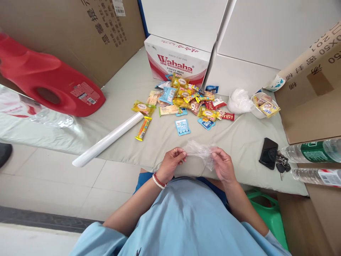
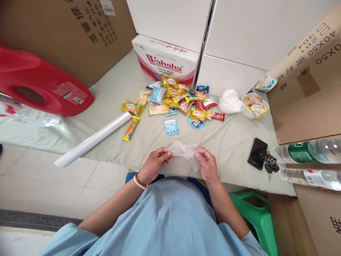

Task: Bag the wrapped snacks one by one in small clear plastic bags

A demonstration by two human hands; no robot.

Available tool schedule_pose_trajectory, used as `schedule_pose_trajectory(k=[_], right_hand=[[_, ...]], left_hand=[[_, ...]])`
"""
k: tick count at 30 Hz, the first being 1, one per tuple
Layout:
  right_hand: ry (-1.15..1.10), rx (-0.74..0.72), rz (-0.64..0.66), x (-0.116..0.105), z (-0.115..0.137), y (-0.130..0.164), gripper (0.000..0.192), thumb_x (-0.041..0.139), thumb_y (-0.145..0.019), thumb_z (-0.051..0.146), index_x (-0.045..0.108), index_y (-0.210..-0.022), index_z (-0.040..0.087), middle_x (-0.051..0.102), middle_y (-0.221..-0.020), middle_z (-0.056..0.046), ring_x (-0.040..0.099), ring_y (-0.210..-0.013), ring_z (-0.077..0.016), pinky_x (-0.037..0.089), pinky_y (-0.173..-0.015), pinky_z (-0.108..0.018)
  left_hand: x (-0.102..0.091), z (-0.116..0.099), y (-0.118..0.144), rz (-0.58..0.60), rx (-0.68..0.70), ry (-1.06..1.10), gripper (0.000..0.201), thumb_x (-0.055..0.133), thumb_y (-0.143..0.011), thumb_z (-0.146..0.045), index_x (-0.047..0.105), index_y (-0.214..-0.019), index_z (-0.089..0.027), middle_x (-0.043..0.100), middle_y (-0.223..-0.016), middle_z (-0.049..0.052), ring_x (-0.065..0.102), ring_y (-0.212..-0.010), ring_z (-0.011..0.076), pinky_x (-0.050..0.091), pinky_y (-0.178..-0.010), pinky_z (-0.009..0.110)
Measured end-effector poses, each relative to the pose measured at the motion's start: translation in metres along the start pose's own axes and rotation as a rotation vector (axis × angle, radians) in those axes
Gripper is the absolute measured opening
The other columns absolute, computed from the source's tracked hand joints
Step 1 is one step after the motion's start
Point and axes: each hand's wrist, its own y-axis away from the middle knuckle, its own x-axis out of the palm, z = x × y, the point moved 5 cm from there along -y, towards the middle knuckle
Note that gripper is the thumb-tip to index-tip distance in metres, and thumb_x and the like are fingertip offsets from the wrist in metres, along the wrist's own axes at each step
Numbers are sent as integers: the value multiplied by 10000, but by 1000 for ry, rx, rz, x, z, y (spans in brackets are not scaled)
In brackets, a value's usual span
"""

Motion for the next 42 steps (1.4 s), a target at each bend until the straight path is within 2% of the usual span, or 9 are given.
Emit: schedule_pose_trajectory(k=[5,13,17,22,26,29,34,38,42], right_hand=[[-13,118,-245,-47,-9,-3,357,855,-720,510,678,-806,212,632,-842,-1,508,-682,-121,418,-607,-247],[796,-76,-413,-110,25,-17,403,688,-831,531,722,-1028,180,718,-1013,-87,607,-774,-188,486,-718,-333],[926,-365,-240,-70,60,-35,361,611,-926,479,717,-1138,207,703,-1103,-106,627,-929,-230,521,-832,-375],[1098,-400,210,0,46,-83,849,828,-751,422,502,-1503,203,664,-1276,-130,507,-1257,-337,432,-1049,-487],[1004,-288,550,34,23,-110,319,737,-846,267,738,-1158,201,665,-796,-20,609,-909,-233,466,-931,-390],[885,-504,476,44,44,-108,134,652,-941,291,764,-936,219,610,-755,-12,587,-819,-198,462,-905,-375],[864,-734,239,43,82,-83,168,598,-989,312,738,-1066,261,627,-893,-51,591,-981,-243,479,-974,-437],[1112,-806,548,73,63,-79,493,651,-885,155,637,-1361,281,525,-1456,-109,399,-1414,-313,360,-1160,-551],[1328,-742,837,102,38,-98,257,643,-856,77,766,-1003,249,536,-1493,-62,255,-1527,-366,257,-1201,-658]], left_hand=[[-22,0,4,-44,35,20,386,883,-677,-457,634,-778,-180,741,-870,29,643,-746,138,442,-653,255],[-41,2,6,-104,101,100,351,893,-688,-428,651,-777,-191,775,-979,51,698,-964,201,526,-850,329],[-42,2,9,-69,143,23,336,875,-726,-444,670,-804,-189,778,-1040,74,724,-998,232,543,-919,385],[-41,0,15,-50,229,24,295,864,-752,-408,670,-793,-189,762,-1082,74,741,-1025,253,550,-1010,462],[-55,-1,19,-112,255,34,285,860,-755,-392,663,-788,-189,764,-1084,79,742,-1040,252,563,-1002,456],[-74,-7,21,-248,294,55,299,869,-740,-397,657,-789,-192,777,-1036,70,744,-998,223,578,-959,413],[-86,-23,28,-304,453,29,224,825,-801,-343,653,-830,-202,769,-1102,64,753,-977,203,586,-949,398],[-68,-30,32,-128,544,-85,127,745,-870,-271,652,-815,-205,744,-1175,84,751,-1029,241,584,-967,450],[-57,-42,34,-14,669,-125,107,724,-841,-233,674,-749,-211,726,-1235,84,690,-1184,279,492,-1099,511]])
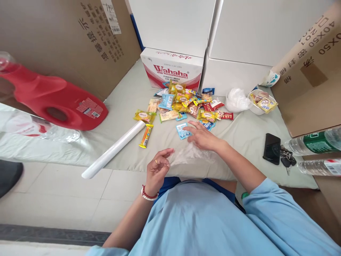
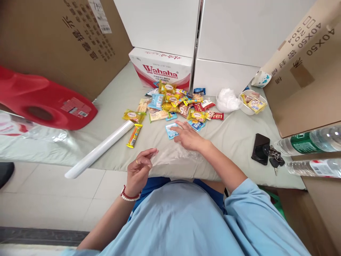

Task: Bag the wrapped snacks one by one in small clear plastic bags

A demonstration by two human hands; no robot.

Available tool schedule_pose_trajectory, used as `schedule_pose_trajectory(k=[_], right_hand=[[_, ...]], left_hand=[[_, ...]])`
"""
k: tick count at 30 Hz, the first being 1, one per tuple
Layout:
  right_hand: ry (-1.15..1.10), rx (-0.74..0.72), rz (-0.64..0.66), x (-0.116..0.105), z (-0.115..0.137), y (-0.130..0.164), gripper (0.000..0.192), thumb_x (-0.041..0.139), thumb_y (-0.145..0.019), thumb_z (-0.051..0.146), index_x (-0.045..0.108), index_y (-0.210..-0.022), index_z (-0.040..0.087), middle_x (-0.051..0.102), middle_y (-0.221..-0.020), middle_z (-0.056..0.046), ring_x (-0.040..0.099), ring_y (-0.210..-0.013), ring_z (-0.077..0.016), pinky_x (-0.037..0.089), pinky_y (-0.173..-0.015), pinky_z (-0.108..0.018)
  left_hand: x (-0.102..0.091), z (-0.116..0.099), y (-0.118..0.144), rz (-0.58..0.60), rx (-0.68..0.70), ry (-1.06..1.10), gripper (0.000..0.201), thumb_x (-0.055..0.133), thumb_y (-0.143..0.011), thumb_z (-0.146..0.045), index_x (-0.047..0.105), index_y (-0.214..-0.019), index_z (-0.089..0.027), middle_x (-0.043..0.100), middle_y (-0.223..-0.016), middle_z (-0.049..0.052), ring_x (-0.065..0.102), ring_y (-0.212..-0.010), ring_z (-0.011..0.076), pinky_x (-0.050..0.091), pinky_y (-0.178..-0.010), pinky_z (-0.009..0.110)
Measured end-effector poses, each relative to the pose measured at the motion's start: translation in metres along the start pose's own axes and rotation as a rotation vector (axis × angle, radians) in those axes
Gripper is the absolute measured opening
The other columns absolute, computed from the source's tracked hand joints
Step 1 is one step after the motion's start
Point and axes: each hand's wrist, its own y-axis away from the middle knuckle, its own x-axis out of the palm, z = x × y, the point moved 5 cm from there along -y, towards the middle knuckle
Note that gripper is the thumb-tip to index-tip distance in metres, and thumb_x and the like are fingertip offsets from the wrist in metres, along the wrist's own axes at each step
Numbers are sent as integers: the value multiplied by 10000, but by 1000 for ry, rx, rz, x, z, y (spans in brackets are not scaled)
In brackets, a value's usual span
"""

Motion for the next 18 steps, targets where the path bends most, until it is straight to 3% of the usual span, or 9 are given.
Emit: schedule_pose_trajectory(k=[3,6,8,10,12,15,16,18], right_hand=[[59,17,-79,-22,-6,-9,146,620,-922,153,736,-852,207,669,-1270,-97,377,-1456,-375,282,-1179,-684],[88,58,-385,-61,1,12,148,583,-969,216,727,-935,231,627,-1338,-94,417,-1422,-333,346,-1177,-608],[101,163,-560,-71,7,42,143,585,-974,257,725,-997,274,608,-1349,-79,411,-1416,-329,352,-1185,-597],[110,302,-628,-56,14,80,143,600,-963,282,725,-1021,315,631,-1258,-81,428,-1389,-344,366,-1175,-620],[96,400,-594,-23,21,116,146,601,-950,267,728,-994,326,644,-1171,-92,471,-1335,-347,417,-1135,-628],[38,477,-486,32,36,160,196,574,-928,192,728,-976,304,636,-1171,-104,504,-1295,-339,475,-1090,-624],[16,499,-455,45,41,170,219,562,-916,162,727,-973,295,626,-1200,-110,500,-1303,-340,481,-1086,-625],[-40,529,-398,60,51,185,259,547,-868,108,722,-963,274,597,-1283,-120,465,-1352,-349,477,-1093,-627]], left_hand=[[-2,-11,-10,7,57,115,82,700,-807,-234,670,-732,-220,760,-1115,79,684,-1179,295,469,-1102,535],[-7,-23,-17,-32,117,84,34,683,-804,-227,667,-775,-237,735,-898,40,724,-984,272,521,-994,531],[-7,-31,-18,-36,178,-134,78,700,-788,-238,647,-730,-244,694,-805,21,717,-907,261,507,-996,534],[-2,-33,-15,61,202,-431,150,707,-770,-263,612,-654,-253,676,-760,17,712,-904,265,455,-1056,542],[7,-24,-8,269,174,-659,189,678,-781,-297,588,-618,-262,670,-735,18,703,-888,258,425,-1075,523],[18,-2,6,570,90,-788,284,582,-870,-366,551,-610,-254,610,-661,19,616,-704,209,473,-920,442],[19,5,8,598,58,-819,338,536,-912,-386,532,-603,-248,576,-640,19,566,-652,196,474,-850,412],[20,15,5,522,-6,-924,432,452,-979,-409,496,-585,-239,516,-631,26,507,-632,195,448,-758,383]])
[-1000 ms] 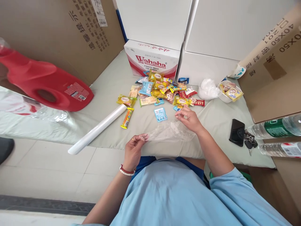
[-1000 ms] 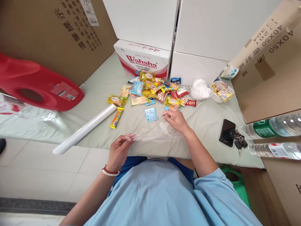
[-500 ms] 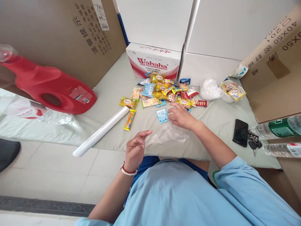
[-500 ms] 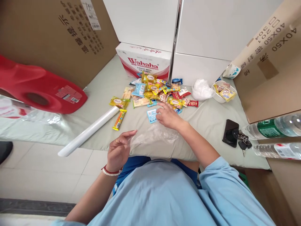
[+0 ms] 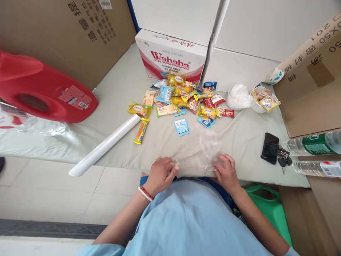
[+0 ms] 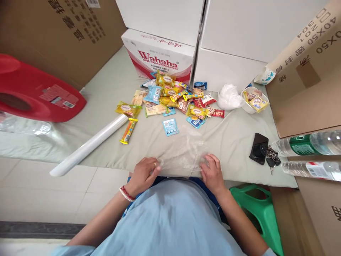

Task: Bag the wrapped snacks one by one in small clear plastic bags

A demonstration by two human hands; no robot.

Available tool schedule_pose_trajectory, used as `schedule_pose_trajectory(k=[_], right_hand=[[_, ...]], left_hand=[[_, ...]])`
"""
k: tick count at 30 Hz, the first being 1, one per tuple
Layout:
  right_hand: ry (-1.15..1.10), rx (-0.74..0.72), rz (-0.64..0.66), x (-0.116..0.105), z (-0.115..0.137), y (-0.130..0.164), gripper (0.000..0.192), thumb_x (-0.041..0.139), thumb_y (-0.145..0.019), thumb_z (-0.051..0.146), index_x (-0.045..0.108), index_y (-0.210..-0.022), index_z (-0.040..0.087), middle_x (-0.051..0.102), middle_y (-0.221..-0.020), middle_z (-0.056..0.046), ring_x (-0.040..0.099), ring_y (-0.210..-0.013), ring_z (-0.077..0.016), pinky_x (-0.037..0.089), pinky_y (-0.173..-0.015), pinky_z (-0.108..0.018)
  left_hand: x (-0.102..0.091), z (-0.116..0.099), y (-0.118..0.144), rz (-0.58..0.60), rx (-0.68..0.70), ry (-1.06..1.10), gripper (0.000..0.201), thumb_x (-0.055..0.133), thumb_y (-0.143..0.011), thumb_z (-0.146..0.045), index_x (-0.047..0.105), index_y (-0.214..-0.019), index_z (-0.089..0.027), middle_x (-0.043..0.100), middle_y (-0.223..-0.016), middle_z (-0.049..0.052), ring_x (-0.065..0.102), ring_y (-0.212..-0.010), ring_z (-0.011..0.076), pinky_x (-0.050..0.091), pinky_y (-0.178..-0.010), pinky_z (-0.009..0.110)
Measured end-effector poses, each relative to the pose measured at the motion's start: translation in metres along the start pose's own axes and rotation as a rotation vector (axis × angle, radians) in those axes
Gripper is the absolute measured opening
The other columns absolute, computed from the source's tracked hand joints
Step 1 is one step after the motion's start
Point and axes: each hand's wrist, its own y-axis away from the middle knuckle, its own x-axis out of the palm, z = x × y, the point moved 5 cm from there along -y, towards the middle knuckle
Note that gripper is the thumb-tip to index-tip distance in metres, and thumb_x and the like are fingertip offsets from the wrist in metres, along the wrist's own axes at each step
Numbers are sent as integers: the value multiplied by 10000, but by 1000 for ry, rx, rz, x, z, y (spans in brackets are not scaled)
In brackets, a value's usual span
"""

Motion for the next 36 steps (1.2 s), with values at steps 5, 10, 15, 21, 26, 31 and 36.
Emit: schedule_pose_trajectory(k=[5,10,15,21,26,31,36], right_hand=[[-238,41,61,-23,2,-2,266,530,-731,107,695,-894,237,490,-1496,-87,388,-1451,-367,404,-1154,-636],[-430,245,-268,-65,-18,-35,197,474,-892,193,663,-854,232,613,-1285,-110,589,-1253,-296,481,-1095,-562],[-178,12,-26,-35,7,-57,299,551,-980,309,691,-1240,264,557,-1453,-123,509,-1368,-304,448,-1140,-544],[-99,-108,266,13,-6,-21,533,597,-987,351,523,-1512,296,350,-1667,-100,308,-1546,-314,352,-1220,-600],[-255,-121,324,-12,-36,-5,317,659,-950,342,737,-1258,351,530,-1550,-74,460,-1464,-319,461,-1154,-572],[-308,-65,356,-35,-32,-83,276,525,-1025,333,750,-1183,314,738,-1223,-72,707,-1118,-246,592,-968,-444],[-37,-307,367,24,47,-218,301,474,-1022,240,708,-1212,234,718,-1212,-97,641,-1137,-261,523,-995,-425]], left_hand=[[3,-8,-28,-162,-234,-360,175,611,-885,-322,630,-757,-203,579,-913,135,543,-922,333,452,-802,475],[5,-30,-43,-177,-144,-505,312,502,-872,-71,702,-1086,-179,608,-1170,195,535,-1125,375,444,-889,534],[20,-25,-45,39,227,-432,471,455,-899,-49,675,-1256,-264,596,-1451,129,443,-1441,327,277,-1187,602],[20,18,-32,140,136,-235,610,472,-918,-183,466,-1528,-202,429,-1624,152,429,-1490,272,171,-1267,590],[16,35,-29,48,11,-34,438,329,-1054,-322,676,-1315,-260,580,-1516,81,506,-1437,229,206,-1270,562],[17,31,-26,63,68,-90,416,612,-942,-430,670,-1318,-263,561,-1532,103,483,-1452,300,132,-1275,610],[18,27,-8,139,156,-263,867,697,-803,-686,466,-1536,-285,438,-1627,105,268,-1564,358,-18,-1275,622]])
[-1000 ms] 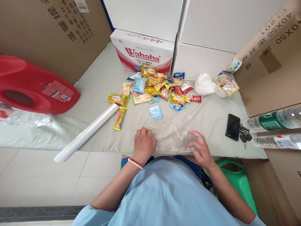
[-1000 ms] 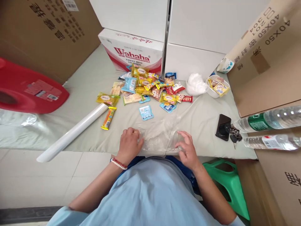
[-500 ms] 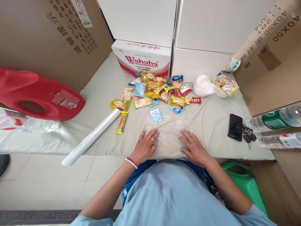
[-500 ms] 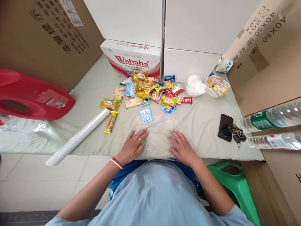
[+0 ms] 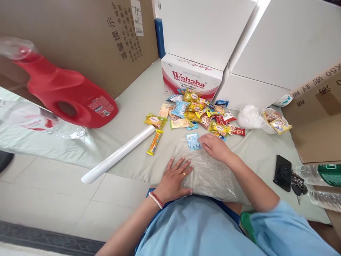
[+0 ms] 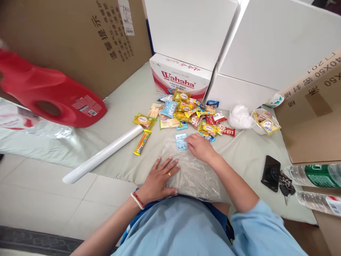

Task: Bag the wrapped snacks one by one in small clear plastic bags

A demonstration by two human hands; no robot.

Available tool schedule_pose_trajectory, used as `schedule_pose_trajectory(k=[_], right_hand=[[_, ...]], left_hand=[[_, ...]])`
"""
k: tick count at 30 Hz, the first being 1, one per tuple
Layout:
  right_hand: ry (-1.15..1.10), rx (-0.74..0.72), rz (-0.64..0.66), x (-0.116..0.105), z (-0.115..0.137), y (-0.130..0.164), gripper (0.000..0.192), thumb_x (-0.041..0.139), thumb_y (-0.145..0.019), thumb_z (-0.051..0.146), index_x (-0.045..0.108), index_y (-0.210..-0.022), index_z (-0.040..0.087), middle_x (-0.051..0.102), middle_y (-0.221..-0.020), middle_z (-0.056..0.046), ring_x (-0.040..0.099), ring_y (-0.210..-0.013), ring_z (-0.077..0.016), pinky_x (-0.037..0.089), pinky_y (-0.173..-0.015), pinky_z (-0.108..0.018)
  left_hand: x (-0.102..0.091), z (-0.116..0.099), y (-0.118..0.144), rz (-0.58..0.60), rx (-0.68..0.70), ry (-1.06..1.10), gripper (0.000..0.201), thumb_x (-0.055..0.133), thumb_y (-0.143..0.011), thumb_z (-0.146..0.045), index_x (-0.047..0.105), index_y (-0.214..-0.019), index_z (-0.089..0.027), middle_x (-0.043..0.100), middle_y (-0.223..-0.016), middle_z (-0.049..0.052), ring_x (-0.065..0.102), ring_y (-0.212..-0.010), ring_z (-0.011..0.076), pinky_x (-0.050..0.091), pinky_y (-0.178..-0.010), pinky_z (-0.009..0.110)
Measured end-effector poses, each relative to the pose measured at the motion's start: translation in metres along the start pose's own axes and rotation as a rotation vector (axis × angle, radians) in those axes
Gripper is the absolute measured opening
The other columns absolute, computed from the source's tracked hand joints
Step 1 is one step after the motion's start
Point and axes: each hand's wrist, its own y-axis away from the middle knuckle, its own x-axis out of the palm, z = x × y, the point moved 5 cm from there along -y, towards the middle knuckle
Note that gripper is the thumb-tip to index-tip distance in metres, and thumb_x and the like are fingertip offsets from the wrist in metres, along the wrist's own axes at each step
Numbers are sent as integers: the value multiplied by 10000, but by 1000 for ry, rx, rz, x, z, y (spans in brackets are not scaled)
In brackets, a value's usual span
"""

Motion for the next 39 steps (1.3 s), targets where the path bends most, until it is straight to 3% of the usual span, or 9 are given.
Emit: schedule_pose_trajectory(k=[5,9,14,16,20,24,27,31,39], right_hand=[[341,114,103,34,21,-131,407,422,-1020,174,569,-1399,164,583,-1424,-182,602,-1197,-307,512,-880,-404],[367,154,164,34,19,-151,402,339,-1023,119,632,-1298,108,669,-1252,-220,672,-1050,-299,487,-864,-406],[133,188,-163,-16,12,-87,379,401,-1053,257,639,-1328,152,709,-1245,-157,662,-1116,-281,480,-921,-367],[-123,163,-153,-26,9,-48,362,456,-1040,339,678,-1279,183,748,-1150,-86,692,-1014,-247,506,-877,-337],[-485,119,241,5,11,26,315,506,-1001,356,741,-1159,218,770,-1013,-15,716,-888,-206,551,-805,-308],[-169,342,163,39,0,75,316,573,-962,283,714,-1236,212,701,-1221,-101,701,-1050,-247,556,-908,-364],[-69,339,100,54,9,93,474,645,-949,382,609,-1394,226,571,-1421,-136,638,-1212,-273,545,-987,-396],[-72,312,120,61,17,105,550,661,-934,334,545,-1465,245,565,-1448,-113,578,-1299,-277,520,-1059,-432],[-18,300,68,20,-3,109,467,558,-938,195,607,-1392,290,569,-1450,-83,644,-1224,-271,575,-983,-446]], left_hand=[[5,4,4,23,5,-62,999,610,-773,-826,391,-1582,-281,328,-1683,119,244,-1572,355,-22,-1276,597],[6,7,4,21,1,-53,991,584,-778,-844,395,-1577,-289,277,-1704,104,210,-1584,344,-66,-1278,572],[7,5,3,31,5,-47,988,621,-773,-819,399,-1573,-283,250,-1714,100,175,-1594,337,-103,-1269,587],[7,4,2,40,9,-36,993,638,-767,-809,401,-1572,-278,259,-1710,107,175,-1593,343,-113,-1263,597],[5,4,-1,57,6,-19,994,671,-751,-792,416,-1565,-280,324,-1684,127,184,-1588,361,-149,-1250,604],[0,3,1,45,38,-21,997,645,-763,-808,420,-1564,-260,273,-1699,148,218,-1577,373,-162,-1243,612],[-4,3,3,8,46,-16,842,515,-914,-726,380,-1584,-234,295,-1688,158,300,-1553,341,-101,-1254,632],[-10,12,5,-79,-93,-96,612,383,-1046,-493,330,-1608,-256,368,-1658,139,373,-1524,308,-56,-1250,673],[-9,24,8,-28,-60,-164,980,532,-902,-728,203,-1644,-180,306,-1669,180,337,-1536,358,-159,-1221,685]])
